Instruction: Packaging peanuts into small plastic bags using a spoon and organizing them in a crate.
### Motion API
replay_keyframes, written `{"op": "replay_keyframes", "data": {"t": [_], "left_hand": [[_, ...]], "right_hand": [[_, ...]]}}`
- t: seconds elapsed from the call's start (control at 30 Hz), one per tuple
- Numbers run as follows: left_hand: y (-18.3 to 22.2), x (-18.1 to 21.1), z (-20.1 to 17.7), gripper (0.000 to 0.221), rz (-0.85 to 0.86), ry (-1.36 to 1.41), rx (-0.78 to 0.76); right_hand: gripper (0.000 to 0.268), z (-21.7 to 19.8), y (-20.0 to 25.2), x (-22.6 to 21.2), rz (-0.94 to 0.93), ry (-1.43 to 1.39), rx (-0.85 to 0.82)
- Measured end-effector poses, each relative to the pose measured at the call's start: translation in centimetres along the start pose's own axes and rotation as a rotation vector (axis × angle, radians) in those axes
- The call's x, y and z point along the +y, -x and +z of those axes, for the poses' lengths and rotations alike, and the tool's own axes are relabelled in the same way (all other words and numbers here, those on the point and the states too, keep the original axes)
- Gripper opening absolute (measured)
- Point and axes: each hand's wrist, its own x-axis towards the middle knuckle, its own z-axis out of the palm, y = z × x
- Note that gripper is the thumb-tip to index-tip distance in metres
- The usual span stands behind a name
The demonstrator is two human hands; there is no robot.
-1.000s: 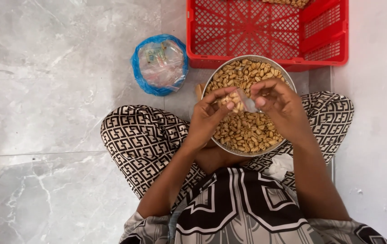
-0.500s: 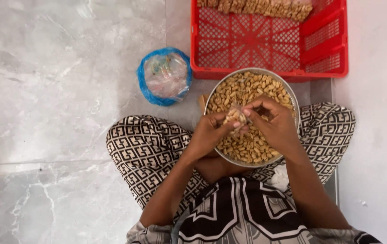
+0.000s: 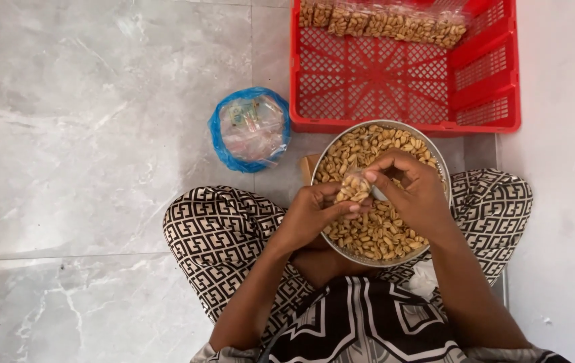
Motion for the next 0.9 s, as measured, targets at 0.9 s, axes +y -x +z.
{"op": "replay_keyframes", "data": {"t": [0.9], "left_hand": [[-4.1, 1.6, -15.5, 0.024, 0.402, -0.290, 0.788]], "right_hand": [[0.007, -8.2, -5.0, -3.3, -0.100, 0.186, 0.041]]}}
